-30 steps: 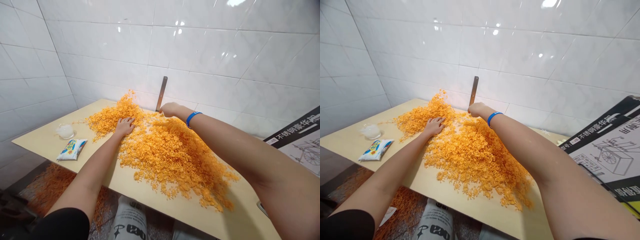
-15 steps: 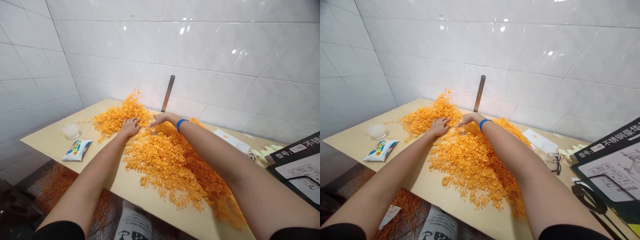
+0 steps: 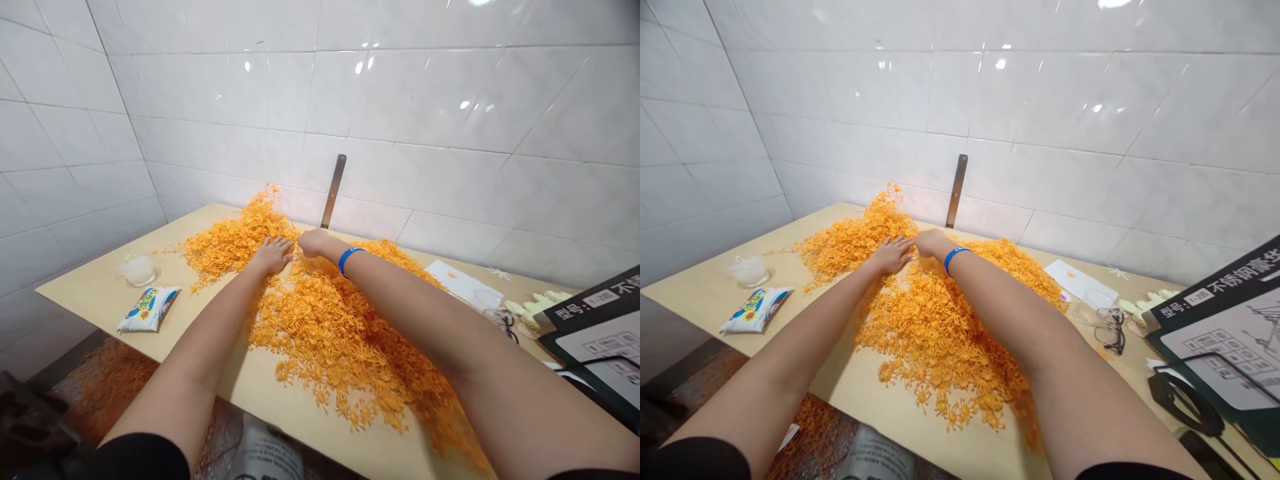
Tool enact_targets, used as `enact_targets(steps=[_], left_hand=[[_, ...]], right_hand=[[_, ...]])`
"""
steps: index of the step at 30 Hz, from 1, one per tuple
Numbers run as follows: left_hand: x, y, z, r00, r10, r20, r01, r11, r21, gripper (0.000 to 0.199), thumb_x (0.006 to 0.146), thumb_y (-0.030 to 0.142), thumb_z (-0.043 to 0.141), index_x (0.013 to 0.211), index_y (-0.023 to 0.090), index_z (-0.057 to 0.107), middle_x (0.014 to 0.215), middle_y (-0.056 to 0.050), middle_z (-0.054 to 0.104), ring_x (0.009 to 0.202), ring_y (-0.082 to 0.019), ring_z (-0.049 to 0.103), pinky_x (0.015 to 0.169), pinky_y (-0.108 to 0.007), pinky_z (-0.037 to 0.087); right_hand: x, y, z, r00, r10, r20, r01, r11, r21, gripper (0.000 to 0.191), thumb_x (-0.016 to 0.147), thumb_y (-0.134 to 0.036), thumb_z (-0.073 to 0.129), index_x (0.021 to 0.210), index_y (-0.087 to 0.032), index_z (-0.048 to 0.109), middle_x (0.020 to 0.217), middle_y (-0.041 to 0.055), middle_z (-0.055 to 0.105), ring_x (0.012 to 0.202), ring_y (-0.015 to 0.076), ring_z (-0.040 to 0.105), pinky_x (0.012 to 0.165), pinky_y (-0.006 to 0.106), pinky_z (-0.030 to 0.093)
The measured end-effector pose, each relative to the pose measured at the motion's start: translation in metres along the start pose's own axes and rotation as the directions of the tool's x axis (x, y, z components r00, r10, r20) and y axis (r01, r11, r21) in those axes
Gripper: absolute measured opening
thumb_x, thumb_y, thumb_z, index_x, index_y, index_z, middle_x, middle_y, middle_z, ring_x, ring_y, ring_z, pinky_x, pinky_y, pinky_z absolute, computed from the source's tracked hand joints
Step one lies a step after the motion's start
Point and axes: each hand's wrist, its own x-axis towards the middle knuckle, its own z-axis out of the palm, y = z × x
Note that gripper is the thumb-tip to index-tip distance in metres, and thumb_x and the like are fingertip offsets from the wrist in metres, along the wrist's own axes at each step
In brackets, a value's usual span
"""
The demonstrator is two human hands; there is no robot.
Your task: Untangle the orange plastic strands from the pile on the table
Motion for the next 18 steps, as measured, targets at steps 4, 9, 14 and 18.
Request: enact_targets(steps=[4,9,14,18], left_hand=[[-0.002,-0.009,0.017,0.998,-0.019,0.052,0.018,1.000,0.017,0.056,0.098,0.043,0.024,0.150,0.023,0.031,0.159,-0.004,0.027,0.148,-0.025,0.019,0.120,-0.052,0.008],[0.005,-0.012,0.014,0.989,-0.077,0.125,0.074,0.997,0.029,0.057,0.098,0.039,0.020,0.152,0.023,0.026,0.160,-0.006,0.021,0.148,-0.026,0.017,0.119,-0.054,0.009],[0.004,-0.009,0.013,0.984,-0.099,0.145,0.094,0.995,0.043,0.057,0.098,0.038,0.019,0.153,0.024,0.023,0.161,-0.004,0.019,0.149,-0.024,0.016,0.120,-0.050,0.007],[0.002,-0.008,0.014,0.987,-0.103,0.125,0.097,0.994,0.054,0.055,0.099,0.037,0.019,0.153,0.024,0.024,0.160,-0.005,0.022,0.148,-0.024,0.018,0.120,-0.051,0.008]], right_hand=[[-0.019,-0.002,-0.004,0.997,-0.062,-0.045,0.060,0.997,-0.052,0.025,0.092,-0.019,0.056,0.114,-0.012,0.064,0.114,0.0181,0.067,0.104,0.0258,0.066,0.086,0.038,0.053],[-0.049,0.000,-0.025,0.986,-0.161,-0.052,0.155,0.981,-0.118,0.024,0.086,-0.007,0.053,0.103,-0.010,0.070,0.105,0.0201,0.072,0.103,0.0319,0.067,0.083,0.039,0.052],[-0.075,0.003,-0.037,0.976,-0.218,-0.022,0.213,0.967,-0.141,0.023,0.081,-0.004,0.057,0.095,-0.012,0.072,0.099,0.0174,0.073,0.101,0.0321,0.067,0.084,0.042,0.050],[-0.087,-0.002,-0.036,0.975,-0.221,-0.017,0.217,0.967,-0.133,0.024,0.081,-0.002,0.056,0.092,-0.014,0.073,0.098,0.0151,0.072,0.101,0.0302,0.066,0.088,0.041,0.048]])
